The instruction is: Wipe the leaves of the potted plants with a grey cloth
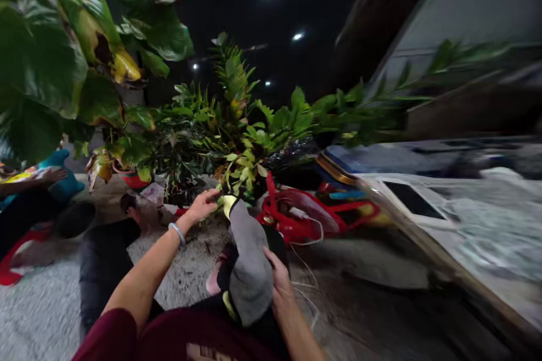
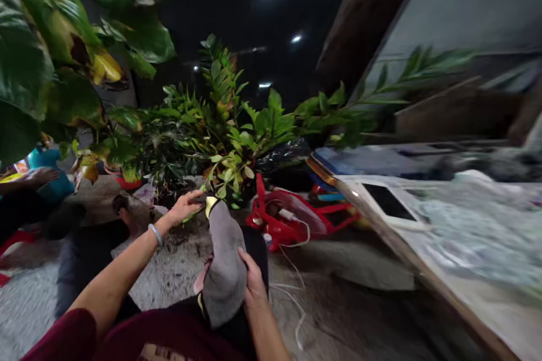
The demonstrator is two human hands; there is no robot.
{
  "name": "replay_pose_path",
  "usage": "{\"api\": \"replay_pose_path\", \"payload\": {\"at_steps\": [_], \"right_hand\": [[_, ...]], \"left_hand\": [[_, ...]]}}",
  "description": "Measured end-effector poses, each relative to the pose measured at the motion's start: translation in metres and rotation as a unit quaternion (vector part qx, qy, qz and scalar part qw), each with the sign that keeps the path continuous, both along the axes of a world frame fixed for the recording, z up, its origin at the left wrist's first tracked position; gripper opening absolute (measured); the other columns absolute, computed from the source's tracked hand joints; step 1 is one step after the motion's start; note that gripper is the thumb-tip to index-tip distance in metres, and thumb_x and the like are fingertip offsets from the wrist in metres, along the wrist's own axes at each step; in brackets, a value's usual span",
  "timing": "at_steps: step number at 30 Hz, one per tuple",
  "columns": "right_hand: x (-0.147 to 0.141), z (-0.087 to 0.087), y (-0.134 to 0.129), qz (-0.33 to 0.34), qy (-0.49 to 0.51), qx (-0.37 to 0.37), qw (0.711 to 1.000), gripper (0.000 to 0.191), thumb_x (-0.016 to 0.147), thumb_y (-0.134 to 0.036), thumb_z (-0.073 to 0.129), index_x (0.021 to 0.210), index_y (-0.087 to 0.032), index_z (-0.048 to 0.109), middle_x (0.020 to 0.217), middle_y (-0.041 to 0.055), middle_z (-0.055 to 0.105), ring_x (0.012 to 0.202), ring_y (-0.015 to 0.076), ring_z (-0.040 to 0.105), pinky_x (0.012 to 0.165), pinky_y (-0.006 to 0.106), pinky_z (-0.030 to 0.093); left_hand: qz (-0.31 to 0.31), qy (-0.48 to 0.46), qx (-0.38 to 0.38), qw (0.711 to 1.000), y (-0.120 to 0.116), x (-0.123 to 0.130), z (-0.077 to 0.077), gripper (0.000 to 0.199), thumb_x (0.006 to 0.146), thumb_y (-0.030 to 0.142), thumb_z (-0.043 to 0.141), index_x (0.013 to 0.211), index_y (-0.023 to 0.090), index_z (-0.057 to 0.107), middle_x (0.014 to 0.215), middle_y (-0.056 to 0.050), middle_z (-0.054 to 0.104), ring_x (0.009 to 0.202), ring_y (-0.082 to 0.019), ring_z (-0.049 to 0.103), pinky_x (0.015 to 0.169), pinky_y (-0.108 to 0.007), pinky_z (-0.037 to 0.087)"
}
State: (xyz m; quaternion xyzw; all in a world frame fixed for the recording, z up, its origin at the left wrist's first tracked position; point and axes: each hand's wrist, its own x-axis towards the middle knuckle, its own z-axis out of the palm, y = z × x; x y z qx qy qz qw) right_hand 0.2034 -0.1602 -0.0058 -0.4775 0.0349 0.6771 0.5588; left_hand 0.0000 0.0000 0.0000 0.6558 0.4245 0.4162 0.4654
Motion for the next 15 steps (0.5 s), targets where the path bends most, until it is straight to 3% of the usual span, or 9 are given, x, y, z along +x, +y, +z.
{"api": "replay_pose_path", "payload": {"at_steps": [4, 6, 9, 12, 15], "right_hand": [[0.015, 0.001, 0.001, -0.049, -0.061, 0.073, 0.994, 0.014, 0.059, -0.025, 0.075, 0.073, -0.022, 0.072, 0.065, 0.002, 0.077, 0.09, 0.0307, 0.076, 0.086, 0.041, 0.062], [0.026, 0.017, 0.012, -0.106, -0.08, 0.121, 0.984, 0.016, 0.064, -0.03, 0.073, 0.078, -0.023, 0.073, 0.067, 0.0006, 0.077, 0.09, 0.0286, 0.076, 0.087, 0.04, 0.061], [0.031, 0.061, 0.043, -0.151, -0.072, 0.173, 0.971, 0.021, 0.068, -0.034, 0.071, 0.086, -0.023, 0.073, 0.072, -0.0009, 0.078, 0.086, 0.0257, 0.076, 0.086, 0.039, 0.061], [0.009, 0.098, 0.068, -0.099, -0.051, 0.163, 0.98, 0.024, 0.066, -0.031, 0.074, 0.088, -0.019, 0.072, 0.07, 0.0004, 0.077, 0.083, 0.0253, 0.075, 0.084, 0.037, 0.06], [-0.03, 0.101, 0.063, 0.022, -0.074, 0.129, 0.989, 0.029, 0.063, -0.029, 0.079, 0.088, -0.015, 0.073, 0.068, 0.0038, 0.077, 0.078, 0.0275, 0.075, 0.077, 0.037, 0.06]], "left_hand": [[0.003, 0.006, 0.002, 1.0, -0.005, -0.001, 0.004, 0.053, 0.069, 0.005, 0.066, 0.12, 0.016, 0.072, 0.122, -0.011, 0.069, 0.111, -0.024, 0.06, 0.101, -0.036, 0.045], [0.007, 0.012, 0.001, 1.0, -0.006, -0.003, 0.008, 0.052, 0.069, 0.006, 0.068, 0.12, 0.016, 0.072, 0.117, -0.01, 0.07, 0.104, -0.023, 0.061, 0.097, -0.036, 0.046], [0.021, 0.003, -0.011, 1.0, -0.008, -0.006, 0.016, 0.052, 0.068, 0.008, 0.069, 0.119, 0.016, 0.073, 0.114, -0.009, 0.07, 0.097, -0.021, 0.062, 0.094, -0.034, 0.047], [0.044, -0.023, -0.059, 0.997, -0.012, -0.006, 0.024, 0.054, 0.066, 0.006, 0.068, 0.119, 0.015, 0.073, 0.114, -0.009, 0.07, 0.089, -0.019, 0.062, 0.087, -0.031, 0.048], [0.05, -0.058, -0.09, 0.993, -0.015, -0.006, 0.028, 0.05, 0.064, 0.005, 0.067, 0.112, 0.014, 0.075, 0.107, -0.008, 0.072, 0.085, -0.018, 0.062, 0.083, -0.029, 0.048]]}}
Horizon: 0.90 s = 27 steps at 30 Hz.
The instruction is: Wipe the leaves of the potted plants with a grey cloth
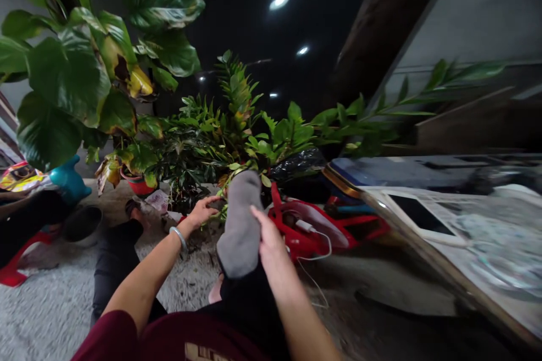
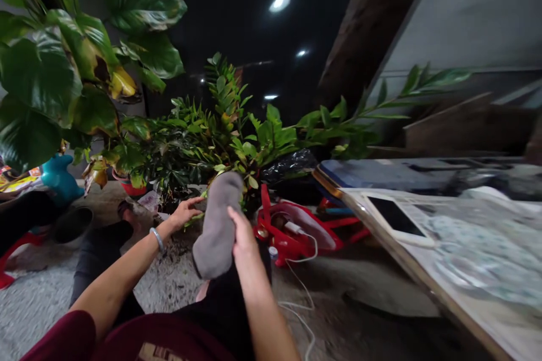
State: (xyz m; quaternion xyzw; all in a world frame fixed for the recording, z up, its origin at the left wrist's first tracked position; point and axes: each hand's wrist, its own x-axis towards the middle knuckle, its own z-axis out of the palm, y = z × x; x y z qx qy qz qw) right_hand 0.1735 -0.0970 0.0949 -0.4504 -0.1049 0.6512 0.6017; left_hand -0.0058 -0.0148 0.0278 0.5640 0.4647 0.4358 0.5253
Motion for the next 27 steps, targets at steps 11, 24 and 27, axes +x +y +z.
{"api": "replay_pose_path", "payload": {"at_steps": [11, 24, 27], "right_hand": [[0.024, -0.014, -0.056, -0.007, -0.051, 0.026, 0.998, 0.037, 0.053, -0.036, 0.085, 0.085, -0.022, 0.075, 0.08, 0.004, 0.08, 0.085, 0.0315, 0.076, 0.079, 0.041, 0.061], [0.008, -0.009, -0.041, 0.009, -0.036, -0.011, 0.999, 0.033, 0.054, -0.032, 0.084, 0.083, -0.02, 0.075, 0.079, 0.0051, 0.08, 0.087, 0.0309, 0.076, 0.081, 0.041, 0.062], [0.016, 0.007, -0.035, -0.041, -0.034, 0.031, 0.998, 0.037, 0.055, -0.034, 0.084, 0.089, -0.021, 0.075, 0.081, 0.0028, 0.08, 0.087, 0.0293, 0.076, 0.082, 0.041, 0.062]], "left_hand": [[-0.012, -0.117, -0.134, 0.984, -0.006, 0.006, -0.004, 0.074, 0.06, 0.006, 0.068, 0.134, 0.013, 0.063, 0.073, -0.002, 0.069, 0.058, -0.01, 0.052, 0.057, -0.022, 0.038], [-0.031, -0.119, -0.11, 0.986, -0.008, 0.004, -0.013, 0.066, 0.063, 0.015, 0.077, 0.128, 0.014, 0.066, 0.085, -0.005, 0.07, 0.062, -0.013, 0.056, 0.058, -0.025, 0.046], [-0.039, -0.123, -0.118, 0.985, -0.005, 0.001, -0.008, 0.068, 0.062, 0.015, 0.077, 0.13, 0.014, 0.065, 0.082, -0.004, 0.069, 0.06, -0.013, 0.054, 0.056, -0.026, 0.047]]}}
